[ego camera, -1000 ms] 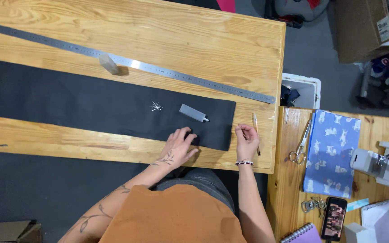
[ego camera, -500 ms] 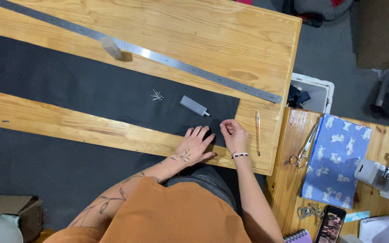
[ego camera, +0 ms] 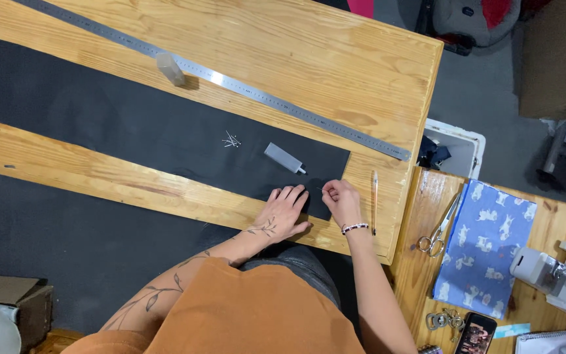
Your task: The person measures and marks a piece of black fabric on a wooden table using a metal ruler and a pencil. They then secure the fabric with pins and cut it into a strip using scissors. Finally, they fold the cut fabric piece.
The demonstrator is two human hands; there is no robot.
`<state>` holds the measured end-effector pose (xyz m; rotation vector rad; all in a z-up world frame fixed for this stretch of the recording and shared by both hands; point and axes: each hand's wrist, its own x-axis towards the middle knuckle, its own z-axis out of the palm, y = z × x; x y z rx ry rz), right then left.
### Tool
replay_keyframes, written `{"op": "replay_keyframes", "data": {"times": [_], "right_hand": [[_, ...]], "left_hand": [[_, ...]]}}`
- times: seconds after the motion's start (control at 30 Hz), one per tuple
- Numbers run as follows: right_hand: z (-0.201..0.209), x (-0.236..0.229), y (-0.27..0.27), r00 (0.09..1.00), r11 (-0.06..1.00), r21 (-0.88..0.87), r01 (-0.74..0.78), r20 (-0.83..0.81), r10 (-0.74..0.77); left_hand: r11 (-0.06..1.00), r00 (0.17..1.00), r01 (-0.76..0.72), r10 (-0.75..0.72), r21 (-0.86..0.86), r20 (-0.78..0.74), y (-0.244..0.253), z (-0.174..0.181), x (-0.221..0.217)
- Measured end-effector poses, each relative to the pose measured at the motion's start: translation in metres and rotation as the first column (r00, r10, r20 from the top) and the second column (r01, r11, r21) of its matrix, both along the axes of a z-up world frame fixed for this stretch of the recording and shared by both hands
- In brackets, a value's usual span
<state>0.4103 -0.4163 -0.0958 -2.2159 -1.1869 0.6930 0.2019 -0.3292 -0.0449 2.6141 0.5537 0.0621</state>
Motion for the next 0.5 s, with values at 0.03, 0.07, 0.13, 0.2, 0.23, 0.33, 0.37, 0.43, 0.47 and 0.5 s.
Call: {"op": "replay_keyframes", "data": {"times": [0.03, 0.07, 0.13, 0.2, 0.23, 0.33, 0.37, 0.43, 0.47, 0.5], "right_hand": [[-0.002, 0.004, 0.001, 1.000, 1.000, -0.001, -0.001, 0.000, 0.001], [-0.004, 0.007, 0.003, 0.997, 0.994, -0.086, -0.066, 0.040, 0.070], [-0.001, 0.012, 0.008, 0.987, 0.977, -0.170, -0.129, 0.074, 0.143], [0.009, 0.013, 0.014, 0.978, 0.943, -0.280, -0.181, 0.050, 0.203], [0.016, 0.013, 0.016, 0.977, 0.943, -0.278, -0.183, 0.052, 0.205], [0.033, 0.012, 0.022, 0.985, 0.929, -0.328, -0.172, -0.027, 0.173], [0.037, 0.012, 0.024, 0.989, 0.930, -0.338, -0.145, -0.046, 0.137], [0.042, 0.010, 0.028, 0.992, 0.930, -0.348, -0.120, -0.064, 0.104], [0.043, 0.008, 0.030, 0.995, 0.929, -0.357, -0.096, -0.067, 0.078], [0.043, 0.006, 0.031, 0.996, 0.928, -0.366, -0.072, -0.068, 0.050]], "left_hand": [[1.000, 1.000, -0.001, 0.001, -0.001, 0.000, 0.000, 0.000, 0.000], [1.000, 1.000, -0.007, 0.007, -0.006, 0.002, -0.001, -0.001, 0.000], [1.000, 1.000, -0.014, 0.014, -0.007, 0.005, 0.000, 0.000, 0.001], [0.999, 1.000, -0.021, 0.021, -0.027, 0.002, 0.000, 0.002, 0.000], [0.999, 1.000, -0.023, 0.023, -0.025, 0.004, 0.000, 0.004, 0.000], [1.000, 1.000, -0.009, 0.009, -0.005, -0.001, 0.001, 0.006, -0.001], [1.000, 1.000, -0.004, 0.003, -0.014, -0.013, 0.001, 0.006, 0.000], [1.000, 1.000, -0.002, 0.001, -0.021, -0.023, 0.002, 0.006, -0.001], [1.000, 1.000, 0.006, -0.006, -0.021, -0.016, 0.002, 0.007, -0.003], [1.000, 1.000, 0.014, -0.014, -0.022, -0.007, 0.002, 0.007, -0.004]]}}
